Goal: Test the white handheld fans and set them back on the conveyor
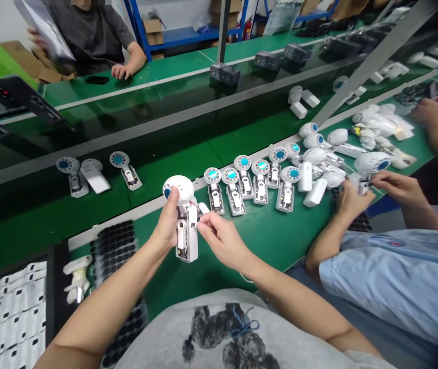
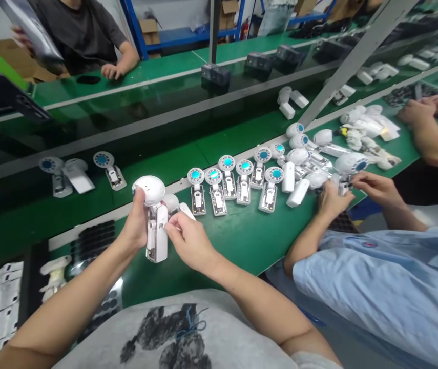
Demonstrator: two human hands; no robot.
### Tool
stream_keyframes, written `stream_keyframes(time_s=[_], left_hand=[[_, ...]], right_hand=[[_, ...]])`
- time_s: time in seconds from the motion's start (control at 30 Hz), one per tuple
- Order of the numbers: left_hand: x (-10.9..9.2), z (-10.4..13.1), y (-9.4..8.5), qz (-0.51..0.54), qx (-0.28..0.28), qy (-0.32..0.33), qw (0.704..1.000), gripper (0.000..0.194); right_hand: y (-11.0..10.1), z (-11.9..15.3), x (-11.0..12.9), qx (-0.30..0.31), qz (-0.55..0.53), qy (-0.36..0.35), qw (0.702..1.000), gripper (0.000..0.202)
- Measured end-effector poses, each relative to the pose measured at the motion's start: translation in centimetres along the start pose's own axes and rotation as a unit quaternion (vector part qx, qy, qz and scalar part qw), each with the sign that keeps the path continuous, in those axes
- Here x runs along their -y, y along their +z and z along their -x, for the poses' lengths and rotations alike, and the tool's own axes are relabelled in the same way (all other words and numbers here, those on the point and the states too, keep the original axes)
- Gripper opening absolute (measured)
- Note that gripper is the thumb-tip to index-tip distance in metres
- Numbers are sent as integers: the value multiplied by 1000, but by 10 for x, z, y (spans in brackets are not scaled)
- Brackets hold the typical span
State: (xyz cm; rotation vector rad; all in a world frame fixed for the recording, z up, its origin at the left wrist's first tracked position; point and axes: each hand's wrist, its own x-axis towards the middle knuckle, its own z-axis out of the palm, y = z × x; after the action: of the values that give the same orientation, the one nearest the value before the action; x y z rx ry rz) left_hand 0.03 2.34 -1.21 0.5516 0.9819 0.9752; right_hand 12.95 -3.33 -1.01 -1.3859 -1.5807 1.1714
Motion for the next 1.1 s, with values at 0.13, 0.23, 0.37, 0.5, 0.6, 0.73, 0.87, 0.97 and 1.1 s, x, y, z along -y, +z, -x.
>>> stream_keyframes(time_s=[0.13, 0.23, 0.37, 0.5, 0.6, 0.73, 0.87, 0.97, 1.1], left_hand=[[1, 12, -2, -50, -6, 57, 997, 54], [2, 20, -6, -167, -30, 134, 976, 47], [6, 28, -6, -213, -17, 121, 969, 43], [14, 31, -2, -122, -15, 65, 990, 45], [15, 21, -20, -120, -46, 57, 990, 47], [10, -7, -76, -87, -242, 62, 964, 55], [30, -31, -98, -112, -247, 8, 963, 61], [60, -46, -72, -149, -204, 29, 967, 60], [64, -63, -48, -224, -176, 16, 958, 45]], right_hand=[[4, 10, 6, -6, 65, -28, 997, 13], [7, 17, 8, 2, 103, -26, 994, 16], [12, 21, 5, 18, 84, -16, 996, 19], [19, 19, 1, 27, 77, -1, 997, 18], [14, 17, -1, 51, 77, 11, 996, 17], [-13, 20, -11, -15, 94, 62, 994, 19], [-18, 24, -29, 21, 69, 112, 991, 22], [8, 20, -41, 75, 49, 90, 992, 22], [41, 2, -61, 89, 55, 78, 992, 19]])
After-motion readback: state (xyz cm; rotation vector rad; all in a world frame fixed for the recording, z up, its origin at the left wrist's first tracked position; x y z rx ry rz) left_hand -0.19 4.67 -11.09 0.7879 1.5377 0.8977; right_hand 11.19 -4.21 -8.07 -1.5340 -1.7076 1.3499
